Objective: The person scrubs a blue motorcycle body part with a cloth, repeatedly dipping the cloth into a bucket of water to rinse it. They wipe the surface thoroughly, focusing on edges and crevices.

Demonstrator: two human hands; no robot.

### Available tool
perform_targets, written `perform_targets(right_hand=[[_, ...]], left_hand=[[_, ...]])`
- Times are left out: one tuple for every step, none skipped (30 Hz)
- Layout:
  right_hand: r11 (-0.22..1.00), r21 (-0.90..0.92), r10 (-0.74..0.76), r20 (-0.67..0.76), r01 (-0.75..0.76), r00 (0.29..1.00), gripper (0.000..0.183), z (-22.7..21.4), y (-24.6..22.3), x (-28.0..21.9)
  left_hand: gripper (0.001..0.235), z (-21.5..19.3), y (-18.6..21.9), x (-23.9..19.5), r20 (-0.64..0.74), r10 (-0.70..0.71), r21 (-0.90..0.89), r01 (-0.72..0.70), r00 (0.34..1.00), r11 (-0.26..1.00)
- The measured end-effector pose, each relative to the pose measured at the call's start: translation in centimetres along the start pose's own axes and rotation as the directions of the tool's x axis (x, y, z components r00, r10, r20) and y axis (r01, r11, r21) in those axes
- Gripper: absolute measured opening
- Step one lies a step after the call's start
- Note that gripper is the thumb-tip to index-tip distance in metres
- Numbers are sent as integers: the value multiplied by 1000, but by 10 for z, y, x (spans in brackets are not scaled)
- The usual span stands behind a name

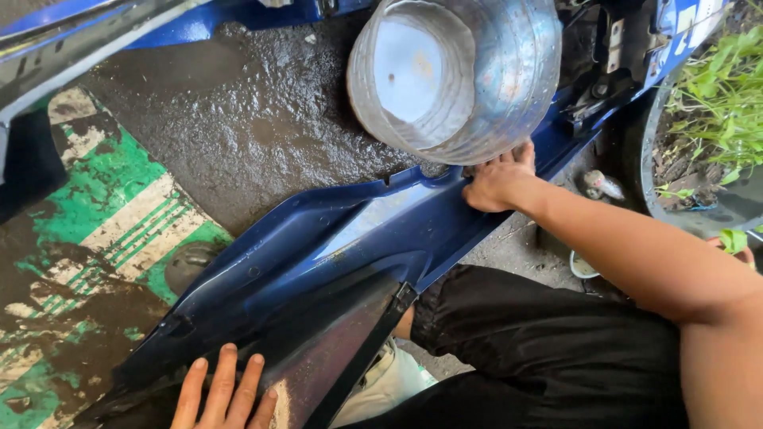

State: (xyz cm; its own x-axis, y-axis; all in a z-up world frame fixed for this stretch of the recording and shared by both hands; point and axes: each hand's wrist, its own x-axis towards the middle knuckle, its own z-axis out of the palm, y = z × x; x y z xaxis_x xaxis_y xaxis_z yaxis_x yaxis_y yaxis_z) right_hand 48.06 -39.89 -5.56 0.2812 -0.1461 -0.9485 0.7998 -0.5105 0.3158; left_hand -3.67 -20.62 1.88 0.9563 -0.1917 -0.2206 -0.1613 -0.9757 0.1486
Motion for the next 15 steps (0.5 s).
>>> perform_targets(right_hand=[[999,-1,47,14,-47,999,76,5,3,14],[996,-1,92,28,-92,995,79,10,4,29],[996,6,91,28,-91,995,79,13,19,41],[988,68,141,-8,-140,990,84,16,31,53],[974,132,193,-41,-186,980,90,20,44,66],[974,132,193,-43,-186,980,90,18,48,77],[958,158,259,-107,-241,960,91,17,52,87],[936,187,328,-163,-298,930,92,20,58,96],[935,187,333,-160,-302,929,92,21,60,94],[925,243,349,-243,-291,905,87,17,64,93],[914,297,367,-322,-275,873,88,12,67,92],[916,296,364,-327,-271,872,88,13,59,89],[918,302,350,-305,-258,886,86,15,52,86],[918,309,337,-281,-248,899,87,18,45,83],[918,310,336,-283,-246,898,87,19,46,89]], left_hand=[[54,5,2,-4,41,-2,-16,3,999,1000],[53,9,3,-9,84,-2,-31,5,997,1000],[53,9,-1,-7,84,3,-27,0,996,1000],[46,8,-2,-6,19,10,-46,-9,1000,999],[38,6,-3,-6,-48,15,-64,-18,999,998],[38,10,-3,-10,-49,14,-62,-17,999,998],[43,15,-2,-15,16,35,-55,-34,999,998],[47,20,0,-20,81,58,-55,-54,995,997],[47,21,1,-19,78,62,-58,-58,995,997],[37,24,-1,-14,53,56,-82,-52,997,995],[29,27,-4,-10,29,50,-107,-47,998,993],[29,26,-6,-10,30,45,-104,-42,999,994],[29,26,-7,-10,63,82,-115,-75,995,991],[28,26,-9,-10,95,122,-129,-110,988,986],[28,27,-7,-9,95,121,-127,-108,988,986]])
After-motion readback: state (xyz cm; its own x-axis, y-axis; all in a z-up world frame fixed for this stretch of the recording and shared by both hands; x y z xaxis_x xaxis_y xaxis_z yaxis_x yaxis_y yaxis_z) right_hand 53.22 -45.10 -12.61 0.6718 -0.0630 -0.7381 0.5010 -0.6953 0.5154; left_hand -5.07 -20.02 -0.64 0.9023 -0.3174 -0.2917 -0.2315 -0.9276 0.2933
